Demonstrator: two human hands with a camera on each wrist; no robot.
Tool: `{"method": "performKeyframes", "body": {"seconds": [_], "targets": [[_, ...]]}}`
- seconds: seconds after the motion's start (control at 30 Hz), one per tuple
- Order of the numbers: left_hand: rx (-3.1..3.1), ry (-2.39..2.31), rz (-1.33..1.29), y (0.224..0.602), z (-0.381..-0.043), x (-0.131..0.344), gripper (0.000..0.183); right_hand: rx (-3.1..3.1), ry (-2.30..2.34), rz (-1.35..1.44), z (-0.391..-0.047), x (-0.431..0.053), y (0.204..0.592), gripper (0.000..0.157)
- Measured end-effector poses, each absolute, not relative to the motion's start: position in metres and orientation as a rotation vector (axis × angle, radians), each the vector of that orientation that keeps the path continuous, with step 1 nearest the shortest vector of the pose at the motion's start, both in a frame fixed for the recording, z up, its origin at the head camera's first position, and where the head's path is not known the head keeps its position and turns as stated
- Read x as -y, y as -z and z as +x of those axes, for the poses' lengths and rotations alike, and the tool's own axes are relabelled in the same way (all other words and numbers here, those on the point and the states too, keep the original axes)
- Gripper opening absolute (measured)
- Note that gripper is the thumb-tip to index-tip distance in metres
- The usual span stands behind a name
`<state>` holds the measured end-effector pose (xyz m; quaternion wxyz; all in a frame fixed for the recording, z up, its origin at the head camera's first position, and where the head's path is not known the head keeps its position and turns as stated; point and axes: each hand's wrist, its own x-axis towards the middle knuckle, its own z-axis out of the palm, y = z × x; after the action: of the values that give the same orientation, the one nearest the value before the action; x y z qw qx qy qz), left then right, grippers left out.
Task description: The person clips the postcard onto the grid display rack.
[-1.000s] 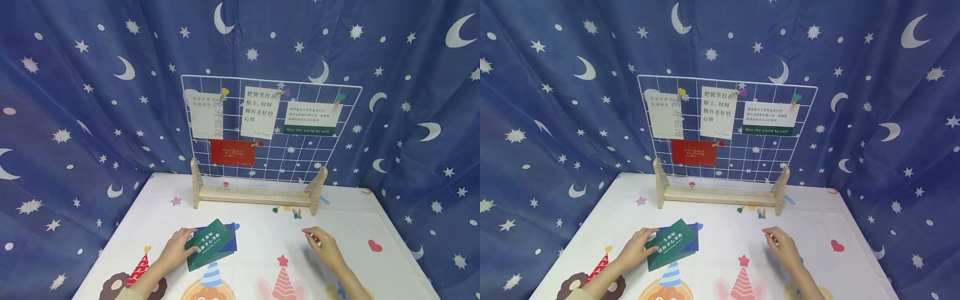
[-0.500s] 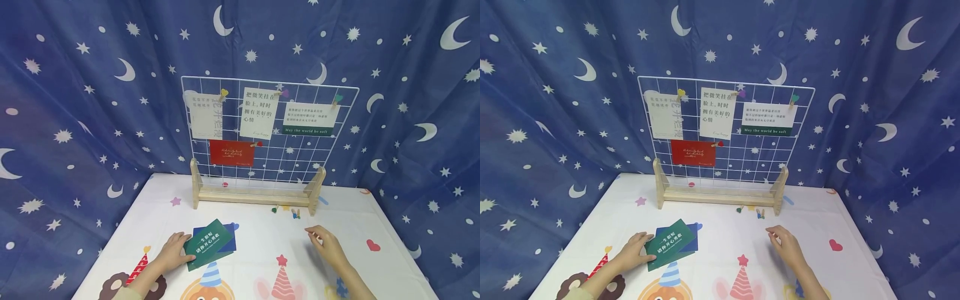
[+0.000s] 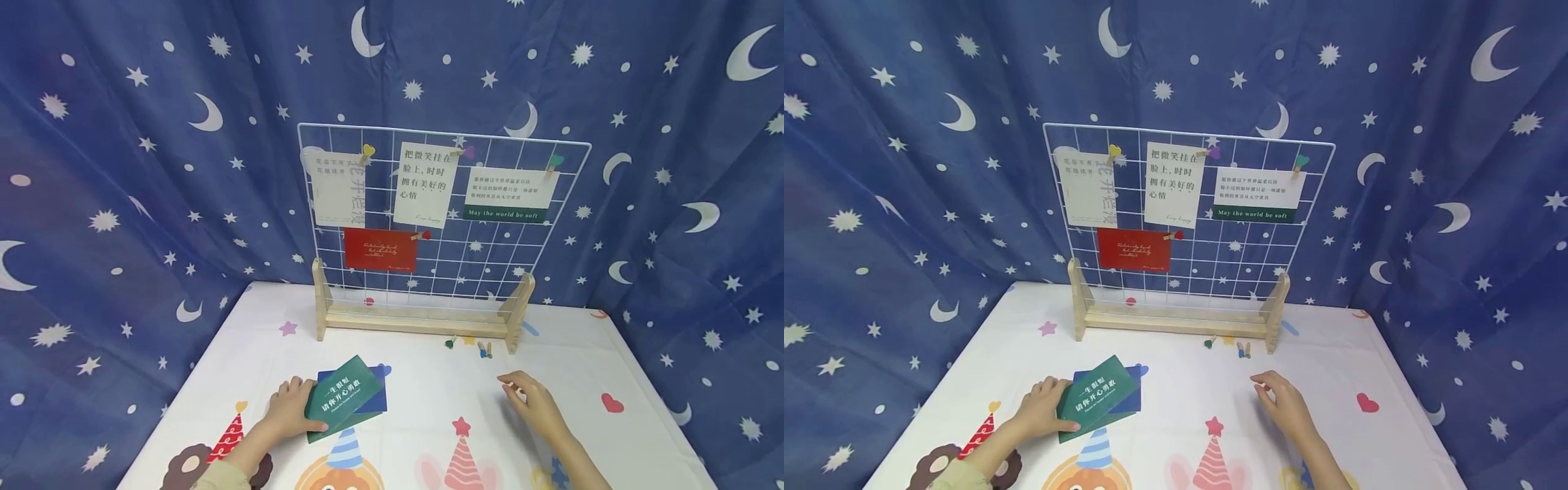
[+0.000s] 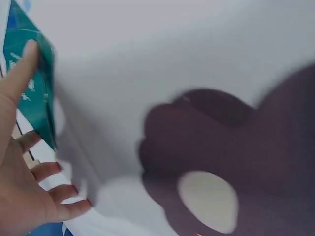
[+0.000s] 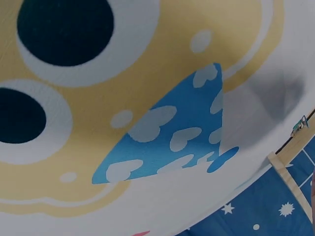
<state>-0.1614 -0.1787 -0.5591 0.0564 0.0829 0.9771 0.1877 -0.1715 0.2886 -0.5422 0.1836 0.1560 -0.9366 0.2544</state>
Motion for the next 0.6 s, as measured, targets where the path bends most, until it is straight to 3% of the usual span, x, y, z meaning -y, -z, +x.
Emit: {"method": "performKeyframes", "body": {"seconds": [0.6], "targets": [[-2.955,-0.563,0.189,0.5536,-0.1613,0.1713,0.089,2.674,-0.739,0.462,-0.1706,-0.2880,0.5502,0.018]]}}
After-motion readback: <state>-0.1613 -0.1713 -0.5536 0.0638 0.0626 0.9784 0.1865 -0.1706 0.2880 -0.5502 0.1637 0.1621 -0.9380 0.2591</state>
